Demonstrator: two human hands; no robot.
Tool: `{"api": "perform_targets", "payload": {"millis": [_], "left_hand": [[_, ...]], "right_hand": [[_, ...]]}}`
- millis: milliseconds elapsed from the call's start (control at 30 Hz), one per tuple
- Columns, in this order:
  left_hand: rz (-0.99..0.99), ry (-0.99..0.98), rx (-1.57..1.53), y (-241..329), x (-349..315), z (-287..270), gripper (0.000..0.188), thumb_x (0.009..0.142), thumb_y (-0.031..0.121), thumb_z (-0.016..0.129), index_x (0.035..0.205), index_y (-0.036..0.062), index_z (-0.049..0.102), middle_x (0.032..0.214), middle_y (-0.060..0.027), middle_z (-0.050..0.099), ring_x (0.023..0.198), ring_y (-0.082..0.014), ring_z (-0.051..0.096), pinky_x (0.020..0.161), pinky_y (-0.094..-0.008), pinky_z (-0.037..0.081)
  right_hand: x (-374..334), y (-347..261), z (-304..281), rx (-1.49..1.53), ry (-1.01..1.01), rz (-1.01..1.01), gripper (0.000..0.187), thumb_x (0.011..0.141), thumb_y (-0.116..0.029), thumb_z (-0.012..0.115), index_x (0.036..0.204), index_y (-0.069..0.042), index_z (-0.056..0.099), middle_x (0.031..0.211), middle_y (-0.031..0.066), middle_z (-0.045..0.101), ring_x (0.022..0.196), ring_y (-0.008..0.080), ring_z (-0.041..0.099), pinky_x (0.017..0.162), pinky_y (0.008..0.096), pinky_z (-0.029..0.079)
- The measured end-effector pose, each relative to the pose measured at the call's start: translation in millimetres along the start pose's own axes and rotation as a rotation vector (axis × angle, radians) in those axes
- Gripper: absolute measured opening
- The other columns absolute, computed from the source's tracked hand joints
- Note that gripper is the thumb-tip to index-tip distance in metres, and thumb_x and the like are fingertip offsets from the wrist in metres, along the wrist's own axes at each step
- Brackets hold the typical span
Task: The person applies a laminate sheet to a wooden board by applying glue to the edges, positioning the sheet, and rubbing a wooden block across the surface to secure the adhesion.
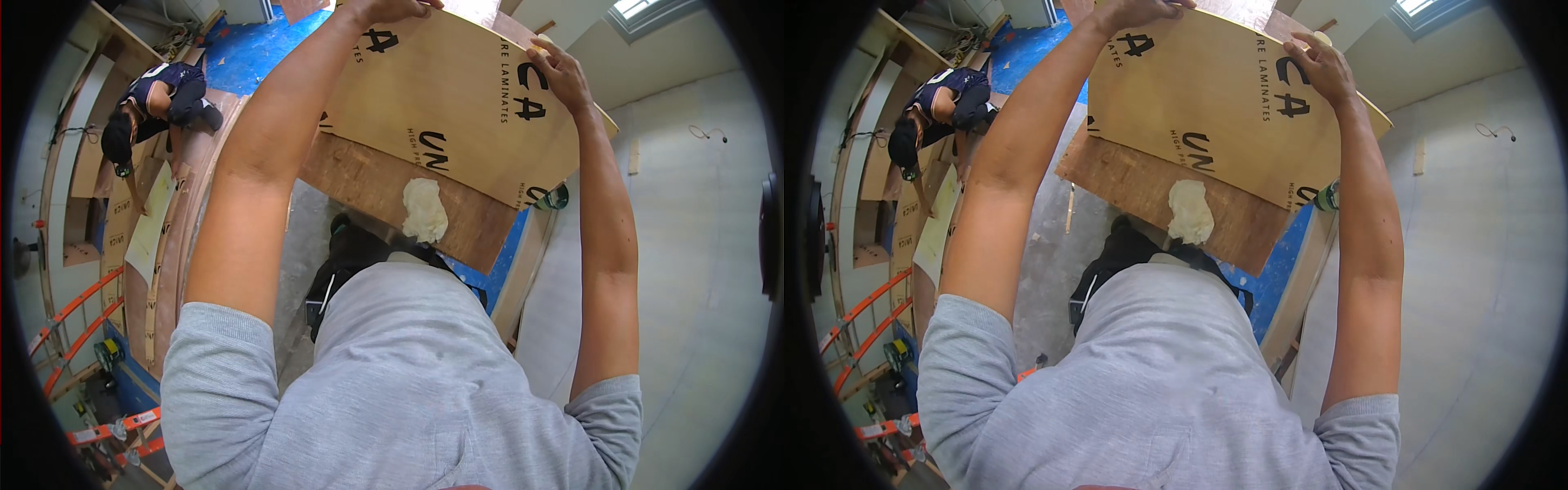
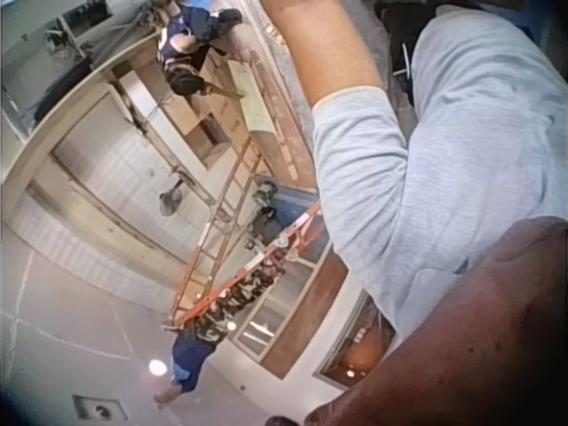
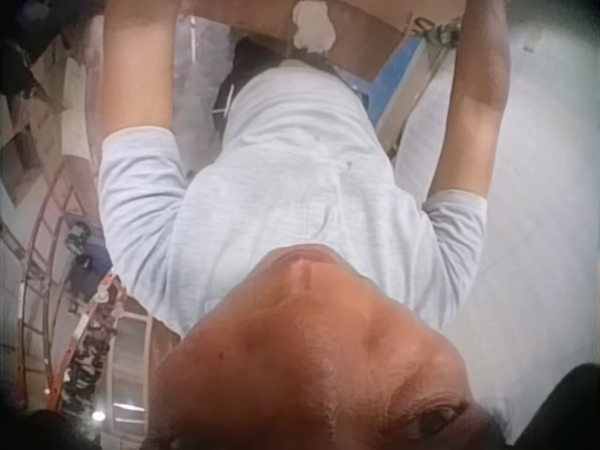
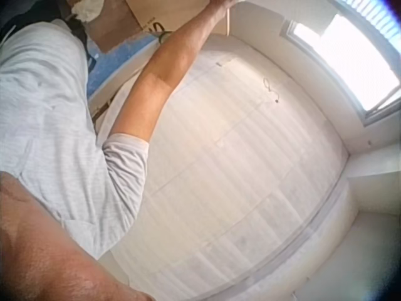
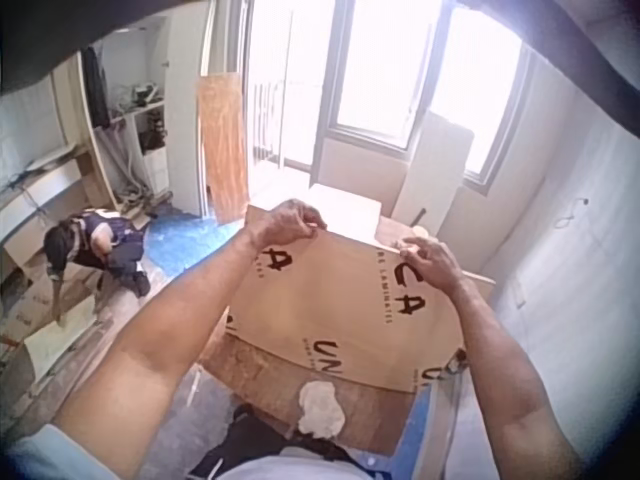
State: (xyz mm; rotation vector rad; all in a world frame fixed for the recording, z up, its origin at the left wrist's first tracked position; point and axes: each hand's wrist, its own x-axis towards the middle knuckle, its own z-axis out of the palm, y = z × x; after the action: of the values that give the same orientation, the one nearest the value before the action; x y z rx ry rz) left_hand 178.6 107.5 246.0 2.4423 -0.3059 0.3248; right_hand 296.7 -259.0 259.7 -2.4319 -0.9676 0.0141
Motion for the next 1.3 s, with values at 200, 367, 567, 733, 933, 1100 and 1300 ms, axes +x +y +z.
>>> {"api": "perform_targets", "payload": {"millis": [200, 367, 567, 733, 933, 1100, 1300], "left_hand": [[-0.01, 0.166, 0.24, 35.8, -22.6, 8.3, 0.025, 0.095, 0.02, 0.056, 0.105, 0.013, 0.077, 0.108, -0.0064, 0.079, 0.099, -0.0271, 0.075, 0.091, -0.0403, 0.061], [-0.173, 0.024, 0.063, 53.9, -39.2, -9.1, 0.032, 0.099, 0.022, 0.064, 0.126, 0.0059, 0.071, 0.121, -0.0106, 0.074, 0.111, -0.0227, 0.069, 0.098, -0.0367, 0.054], [-0.187, -0.009, -0.153, 80.4, -69.2, -30.2, 0.038, 0.1, 0.024, 0.067, 0.132, 0.0023, 0.068, 0.123, -0.0127, 0.074, 0.115, -0.0208, 0.07, 0.098, -0.0324, 0.056], [-0.254, 0.058, 0.013, 127.0, -67.7, -31.7, 0.045, 0.104, 0.036, 0.06, 0.139, 0.008, 0.064, 0.133, -0.0118, 0.07, 0.125, -0.0257, 0.064, 0.109, -0.0422, 0.043], [-0.206, -0.103, 0.474, 208.2, -25.2, 25.8, 0.062, 0.109, 0.058, 0.032, 0.155, 0.0205, 0.05, 0.157, -0.0099, 0.053, 0.146, -0.0374, 0.045, 0.12, -0.0627, 0.02], [-0.286, -0.335, 0.479, 231.5, -28.3, 43.0, 0.074, 0.105, 0.07, 0.024, 0.161, 0.0245, 0.04, 0.16, -0.0128, 0.049, 0.15, -0.0381, 0.04, 0.119, -0.0639, 0.023], [-0.267, -0.279, 0.43, 227.6, -40.2, 50.1, 0.073, 0.105, 0.07, 0.03, 0.158, 0.0223, 0.045, 0.151, -0.0158, 0.057, 0.14, -0.0426, 0.05, 0.116, -0.0506, 0.035]], "right_hand": [[-22.4, -9.7, -0.8, -0.189, 0.095, -0.067, 0.061, 0.095, -0.064, 0.064, 0.138, -0.022, 0.067, 0.097, 0.011, 0.08, 0.105, 0.0273, 0.074, 0.093, 0.0409, 0.054], [-45.0, -30.6, -4.8, -0.241, 0.147, -0.135, 0.057, 0.094, -0.059, 0.067, 0.139, -0.023, 0.064, 0.095, 0.0096, 0.08, 0.106, 0.031, 0.074, 0.089, 0.0422, 0.056], [-77.0, -70.5, -18.5, -0.334, 0.163, -0.171, 0.063, 0.093, -0.05, 0.069, 0.145, -0.015, 0.06, 0.113, 0.0203, 0.076, 0.104, 0.0381, 0.073, 0.091, 0.0492, 0.055], [-96.9, -79.9, -27.1, -0.338, 0.135, -0.205, 0.066, 0.094, -0.05, 0.068, 0.146, -0.01, 0.059, 0.124, 0.0205, 0.072, 0.107, 0.0383, 0.071, 0.094, 0.0469, 0.053], [-133.4, -98.0, -29.9, -0.361, 0.172, -0.3, 0.065, 0.097, -0.046, 0.066, 0.148, -0.007, 0.055, 0.119, 0.016, 0.073, 0.101, 0.0355, 0.07, 0.093, 0.0463, 0.052], [-158.8, -107.1, -30.7, -0.31, 0.194, -0.308, 0.063, 0.099, -0.046, 0.063, 0.147, -0.006, 0.055, 0.113, 0.013, 0.073, 0.097, 0.0323, 0.071, 0.086, 0.0443, 0.05], [-168.6, -98.6, -29.8, -0.227, 0.167, -0.234, 0.059, 0.102, -0.047, 0.057, 0.144, -0.006, 0.058, 0.11, 0.0102, 0.074, 0.096, 0.0291, 0.071, 0.086, 0.0443, 0.048]]}}
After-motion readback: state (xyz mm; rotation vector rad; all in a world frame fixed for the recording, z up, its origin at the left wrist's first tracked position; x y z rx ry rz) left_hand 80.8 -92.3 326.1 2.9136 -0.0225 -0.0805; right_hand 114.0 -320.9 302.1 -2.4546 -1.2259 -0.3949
